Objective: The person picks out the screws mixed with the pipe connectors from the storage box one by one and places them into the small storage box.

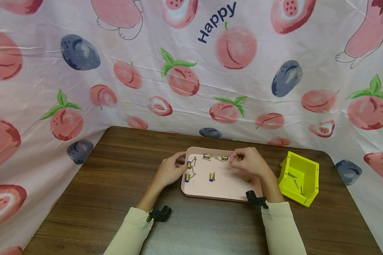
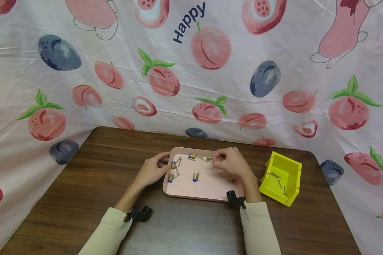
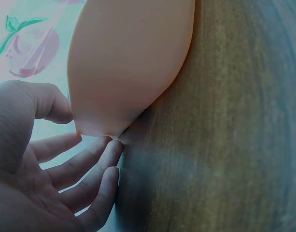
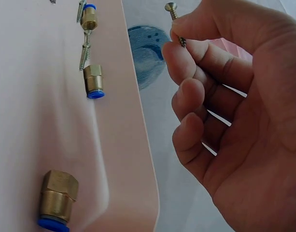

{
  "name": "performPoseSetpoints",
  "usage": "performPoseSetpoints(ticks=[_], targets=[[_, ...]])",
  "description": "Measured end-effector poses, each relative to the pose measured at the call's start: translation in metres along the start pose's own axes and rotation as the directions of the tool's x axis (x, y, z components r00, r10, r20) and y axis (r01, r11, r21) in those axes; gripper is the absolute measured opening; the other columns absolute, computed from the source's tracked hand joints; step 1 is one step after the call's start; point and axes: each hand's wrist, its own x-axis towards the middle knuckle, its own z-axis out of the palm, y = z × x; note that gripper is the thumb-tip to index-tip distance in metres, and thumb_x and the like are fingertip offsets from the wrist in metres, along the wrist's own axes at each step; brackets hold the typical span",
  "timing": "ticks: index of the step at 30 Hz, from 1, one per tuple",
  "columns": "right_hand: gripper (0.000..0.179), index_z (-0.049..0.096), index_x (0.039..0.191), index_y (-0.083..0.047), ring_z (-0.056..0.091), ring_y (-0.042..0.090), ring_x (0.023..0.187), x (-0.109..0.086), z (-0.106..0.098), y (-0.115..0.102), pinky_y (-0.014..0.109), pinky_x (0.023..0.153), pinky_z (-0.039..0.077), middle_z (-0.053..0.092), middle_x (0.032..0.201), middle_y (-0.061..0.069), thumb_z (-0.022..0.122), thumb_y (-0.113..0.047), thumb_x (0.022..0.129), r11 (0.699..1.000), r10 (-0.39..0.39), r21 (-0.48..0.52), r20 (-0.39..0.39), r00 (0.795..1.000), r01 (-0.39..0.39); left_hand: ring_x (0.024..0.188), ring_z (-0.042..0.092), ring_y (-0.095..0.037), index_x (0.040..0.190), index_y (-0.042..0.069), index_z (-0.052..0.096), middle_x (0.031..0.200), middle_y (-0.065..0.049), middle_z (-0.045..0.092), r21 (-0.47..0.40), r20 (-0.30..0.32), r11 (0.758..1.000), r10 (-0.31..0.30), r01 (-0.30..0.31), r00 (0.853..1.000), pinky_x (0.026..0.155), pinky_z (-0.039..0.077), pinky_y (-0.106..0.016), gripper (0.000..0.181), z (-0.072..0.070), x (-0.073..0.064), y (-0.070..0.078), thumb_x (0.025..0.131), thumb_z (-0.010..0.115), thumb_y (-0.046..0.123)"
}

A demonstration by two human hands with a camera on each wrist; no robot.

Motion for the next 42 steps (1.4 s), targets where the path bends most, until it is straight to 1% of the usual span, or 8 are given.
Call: performPoseSetpoints(ticks=[7, 11, 15, 22, 29, 33, 38, 42], targets=[[0.008, 0.078, 0.084, -0.011, 0.056, 0.015, 0.070, -0.004, -0.003, 0.000, 0.026, 0.066, 0.046, 0.064, 0.074, -0.005, 0.076, -0.004, 0.089, 1.000, -0.023, -0.016, -0.032, 0.999, 0.022, 0.091, 0.076, -0.005, 0.150, 0.025, 0.069, 0.116, 0.008, 0.080, 0.006, 0.001, 1.000, -0.012, 0.012, 1.000, 0.083, 0.061, -0.039, 0.055, 0.001, 0.002, -0.003, 0.096, 0.076, 0.034], [0.008, 0.077, 0.083, -0.011, 0.055, 0.013, 0.069, -0.008, -0.004, -0.001, 0.025, 0.065, 0.045, 0.063, 0.073, -0.006, 0.076, -0.005, 0.088, 0.999, -0.044, -0.012, -0.054, 0.998, 0.043, 0.091, 0.076, -0.005, 0.150, 0.026, 0.069, 0.117, 0.008, 0.080, 0.005, 0.004, 1.000, -0.016, 0.016, 1.000, 0.083, 0.061, -0.040, 0.055, 0.001, 0.002, -0.004, 0.096, 0.076, 0.034], [0.008, 0.077, 0.083, -0.011, 0.055, 0.012, 0.068, -0.011, -0.004, 0.000, 0.025, 0.065, 0.045, 0.062, 0.073, -0.006, 0.075, -0.006, 0.088, 0.999, -0.046, -0.010, -0.059, 0.997, 0.045, 0.091, 0.076, -0.005, 0.150, 0.026, 0.069, 0.117, 0.008, 0.080, 0.006, 0.000, 1.000, -0.014, 0.014, 1.000, 0.083, 0.061, -0.040, 0.055, 0.001, 0.002, -0.003, 0.095, 0.076, 0.033], [0.008, 0.075, 0.082, -0.011, 0.054, 0.013, 0.068, -0.017, -0.003, 0.001, 0.026, 0.064, 0.045, 0.061, 0.073, -0.006, 0.074, -0.006, 0.089, 1.000, -0.021, 0.000, -0.048, 0.999, 0.021, 0.092, 0.076, -0.004, 0.151, 0.026, 0.068, 0.118, 0.008, 0.080, 0.005, 0.003, 1.000, -0.010, 0.010, 1.000, 0.084, 0.061, -0.040, 0.056, 0.001, 0.003, -0.004, 0.095, 0.076, 0.034], [0.009, 0.075, 0.082, -0.012, 0.055, 0.013, 0.068, -0.020, -0.003, 0.002, 0.026, 0.063, 0.045, 0.062, 0.072, -0.007, 0.074, -0.005, 0.088, 1.000, -0.017, 0.000, -0.052, 0.999, 0.017, 0.091, 0.077, -0.006, 0.151, 0.024, 0.068, 0.119, 0.006, 0.081, -0.012, -0.013, 1.000, 0.018, -0.019, 1.000, 0.082, 0.061, -0.040, 0.057, 0.002, 0.001, -0.005, 0.096, 0.076, 0.036], [0.009, 0.075, 0.082, -0.012, 0.055, 0.013, 0.068, -0.021, -0.004, 0.003, 0.026, 0.063, 0.045, 0.061, 0.072, -0.007, 0.074, -0.005, 0.088, 1.000, -0.018, -0.007, -0.054, 0.998, 0.018, 0.091, 0.077, -0.006, 0.151, 0.024, 0.068, 0.119, 0.006, 0.080, -0.016, -0.010, 1.000, 0.011, -0.011, 1.000, 0.082, 0.062, -0.040, 0.057, 0.003, 0.001, -0.004, 0.096, 0.077, 0.036], [0.008, 0.075, 0.083, -0.011, 0.056, 0.016, 0.069, -0.024, -0.007, 0.002, 0.027, 0.063, 0.046, 0.062, 0.073, -0.005, 0.076, -0.006, 0.088, 1.000, 0.001, -0.011, -0.063, 0.998, -0.002, 0.092, 0.076, -0.005, 0.152, 0.026, 0.067, 0.120, 0.006, 0.080, -0.013, 0.008, 1.000, -0.010, 0.010, 1.000, 0.084, 0.061, -0.040, 0.057, 0.003, 0.003, -0.003, 0.097, 0.076, 0.036], [0.006, 0.076, 0.085, -0.010, 0.057, 0.018, 0.070, -0.028, -0.009, 0.003, 0.028, 0.064, 0.046, 0.062, 0.074, -0.004, 0.078, -0.006, 0.089, 1.000, 0.016, -0.012, -0.077, 0.997, -0.017, 0.092, 0.076, -0.006, 0.151, 0.026, 0.068, 0.119, 0.005, 0.080, -0.010, 0.002, 1.000, -0.010, 0.011, 1.000, 0.084, 0.062, -0.040, 0.055, 0.002, 0.002, -0.003, 0.097, 0.076, 0.036]])
